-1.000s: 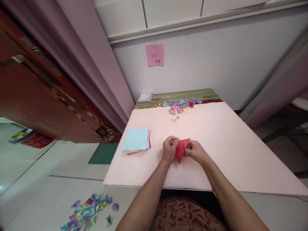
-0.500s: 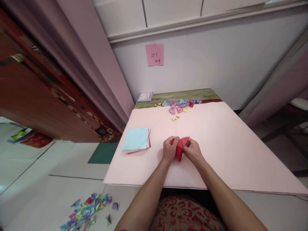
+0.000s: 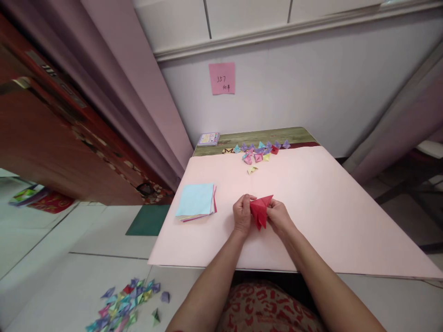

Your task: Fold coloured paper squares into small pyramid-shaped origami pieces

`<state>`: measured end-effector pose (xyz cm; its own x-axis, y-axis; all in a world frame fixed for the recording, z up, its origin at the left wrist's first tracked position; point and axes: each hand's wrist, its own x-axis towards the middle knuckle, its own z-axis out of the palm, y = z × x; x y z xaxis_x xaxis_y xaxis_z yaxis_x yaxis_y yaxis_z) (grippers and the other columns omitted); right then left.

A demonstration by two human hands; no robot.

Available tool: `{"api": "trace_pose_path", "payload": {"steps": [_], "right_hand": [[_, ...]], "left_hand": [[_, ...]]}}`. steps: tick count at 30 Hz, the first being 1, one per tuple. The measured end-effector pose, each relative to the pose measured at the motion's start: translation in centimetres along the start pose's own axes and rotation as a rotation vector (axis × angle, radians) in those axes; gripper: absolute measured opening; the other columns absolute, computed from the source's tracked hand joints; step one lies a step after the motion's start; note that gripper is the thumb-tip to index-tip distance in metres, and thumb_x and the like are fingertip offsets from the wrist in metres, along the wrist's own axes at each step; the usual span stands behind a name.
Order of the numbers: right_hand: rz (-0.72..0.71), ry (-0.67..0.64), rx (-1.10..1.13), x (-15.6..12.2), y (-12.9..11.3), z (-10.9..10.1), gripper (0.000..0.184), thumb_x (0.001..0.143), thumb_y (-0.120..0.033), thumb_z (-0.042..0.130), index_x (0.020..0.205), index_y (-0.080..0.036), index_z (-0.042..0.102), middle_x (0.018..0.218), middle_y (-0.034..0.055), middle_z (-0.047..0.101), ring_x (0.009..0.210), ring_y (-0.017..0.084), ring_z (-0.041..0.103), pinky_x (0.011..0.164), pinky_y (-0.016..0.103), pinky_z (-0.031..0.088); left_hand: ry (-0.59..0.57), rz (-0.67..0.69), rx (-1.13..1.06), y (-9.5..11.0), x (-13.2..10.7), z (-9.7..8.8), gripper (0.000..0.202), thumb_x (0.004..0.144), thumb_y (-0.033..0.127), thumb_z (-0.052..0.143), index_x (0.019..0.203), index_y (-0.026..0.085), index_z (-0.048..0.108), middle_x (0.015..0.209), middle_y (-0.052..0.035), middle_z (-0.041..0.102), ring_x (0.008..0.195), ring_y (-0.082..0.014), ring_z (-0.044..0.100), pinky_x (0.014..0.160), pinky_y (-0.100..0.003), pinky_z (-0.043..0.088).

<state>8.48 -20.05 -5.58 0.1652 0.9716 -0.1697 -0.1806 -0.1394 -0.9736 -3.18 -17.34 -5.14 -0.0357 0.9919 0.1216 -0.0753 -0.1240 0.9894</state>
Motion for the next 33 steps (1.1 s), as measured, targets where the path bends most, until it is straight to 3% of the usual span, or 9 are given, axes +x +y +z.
{"api": "trace_pose_path", "payload": {"steps": [3, 7, 12, 16, 22, 26, 29, 31, 33], "right_hand": [[0.101, 0.007, 0.132, -0.3, -0.1, 0.8, 0.032, 0.057, -0.038, 0.082, 0.073, -0.018, 0.063, 0.062, 0.0029, 0.068, 0.052, 0.018, 0.059, 0.049, 0.029, 0.047], [0.077, 0.048, 0.131, -0.8, 0.2, 1.7, 0.033, 0.06, -0.041, 0.08, 0.076, -0.018, 0.064, 0.064, 0.0036, 0.069, 0.053, 0.018, 0.06, 0.049, 0.029, 0.048], [-0.027, 0.152, -0.115, -1.2, 0.3, 2.0, 0.026, 0.068, -0.043, 0.071, 0.072, -0.018, 0.064, 0.062, 0.0023, 0.066, 0.053, 0.016, 0.056, 0.045, 0.025, 0.042], [-0.094, 0.189, -0.316, -1.6, 0.2, 1.9, 0.024, 0.071, -0.041, 0.069, 0.064, -0.018, 0.063, 0.059, 0.0014, 0.064, 0.054, 0.016, 0.054, 0.048, 0.024, 0.04], [-0.223, 0.049, -0.333, -2.0, 0.8, 1.8, 0.022, 0.078, -0.04, 0.065, 0.078, -0.018, 0.069, 0.063, 0.0008, 0.064, 0.055, 0.015, 0.053, 0.053, 0.025, 0.042], [-0.231, 0.025, -0.215, -2.6, 0.8, 1.6, 0.028, 0.083, -0.046, 0.061, 0.086, -0.019, 0.068, 0.065, 0.0018, 0.064, 0.055, 0.016, 0.056, 0.053, 0.027, 0.045], [-0.228, -0.099, -0.146, -3.3, 0.3, 1.3, 0.038, 0.089, -0.054, 0.052, 0.095, -0.02, 0.068, 0.068, 0.0025, 0.066, 0.053, 0.018, 0.059, 0.053, 0.029, 0.048], [-0.266, -0.157, -0.155, -3.6, 0.0, 1.2, 0.04, 0.086, -0.057, 0.057, 0.101, -0.022, 0.067, 0.072, 0.0028, 0.067, 0.056, 0.019, 0.061, 0.056, 0.03, 0.05], [-0.322, -0.175, -0.223, -3.8, -0.1, 1.2, 0.046, 0.073, -0.054, 0.073, 0.106, -0.022, 0.066, 0.078, 0.003, 0.069, 0.063, 0.02, 0.063, 0.06, 0.03, 0.051]], "left_hand": [[0.053, 0.025, -0.004, -0.1, 0.1, -0.1, 0.053, 0.092, 0.058, 0.044, 0.07, 0.017, 0.07, 0.072, -0.0067, 0.069, 0.07, -0.0186, 0.062, 0.07, -0.03, 0.046], [0.077, -0.003, -0.018, -0.4, 0.3, -0.2, 0.058, 0.092, 0.059, 0.041, 0.065, 0.017, 0.069, 0.067, -0.0065, 0.068, 0.068, -0.0183, 0.062, 0.07, -0.031, 0.047], [0.08, -0.082, -0.116, -0.5, 0.3, -0.1, 0.06, 0.09, 0.064, 0.042, 0.059, 0.018, 0.063, 0.057, -0.0029, 0.061, 0.055, -0.0149, 0.055, 0.06, -0.028, 0.044], [0.114, -0.069, -0.103, -0.6, 0.3, -0.1, 0.061, 0.089, 0.065, 0.043, 0.055, 0.018, 0.059, 0.052, -0.0014, 0.056, 0.052, -0.0134, 0.051, 0.058, -0.027, 0.042], [0.16, -0.084, -0.117, -1.0, 0.5, -0.2, 0.062, 0.087, 0.068, 0.044, 0.051, 0.018, 0.052, 0.048, 0.0001, 0.05, 0.048, -0.0124, 0.046, 0.054, -0.027, 0.039], [0.19, -0.114, -0.145, -1.0, 0.4, -0.1, 0.061, 0.086, 0.069, 0.047, 0.051, 0.019, 0.051, 0.047, 0.0011, 0.048, 0.046, -0.0115, 0.044, 0.051, -0.026, 0.038], [0.231, -0.152, -0.172, -0.5, 0.5, 0.1, 0.06, 0.084, 0.07, 0.048, 0.051, 0.02, 0.047, 0.046, 0.0022, 0.045, 0.044, -0.011, 0.042, 0.048, -0.026, 0.037], [0.294, -0.182, -0.185, 0.0, 0.8, 0.3, 0.059, 0.084, 0.07, 0.048, 0.051, 0.021, 0.042, 0.045, 0.0041, 0.039, 0.043, -0.0104, 0.038, 0.045, -0.025, 0.034], [0.36, -0.207, -0.185, 0.4, 1.1, 0.6, 0.059, 0.084, 0.07, 0.048, 0.052, 0.023, 0.036, 0.044, 0.006, 0.033, 0.042, -0.0096, 0.033, 0.043, -0.025, 0.03]]}}
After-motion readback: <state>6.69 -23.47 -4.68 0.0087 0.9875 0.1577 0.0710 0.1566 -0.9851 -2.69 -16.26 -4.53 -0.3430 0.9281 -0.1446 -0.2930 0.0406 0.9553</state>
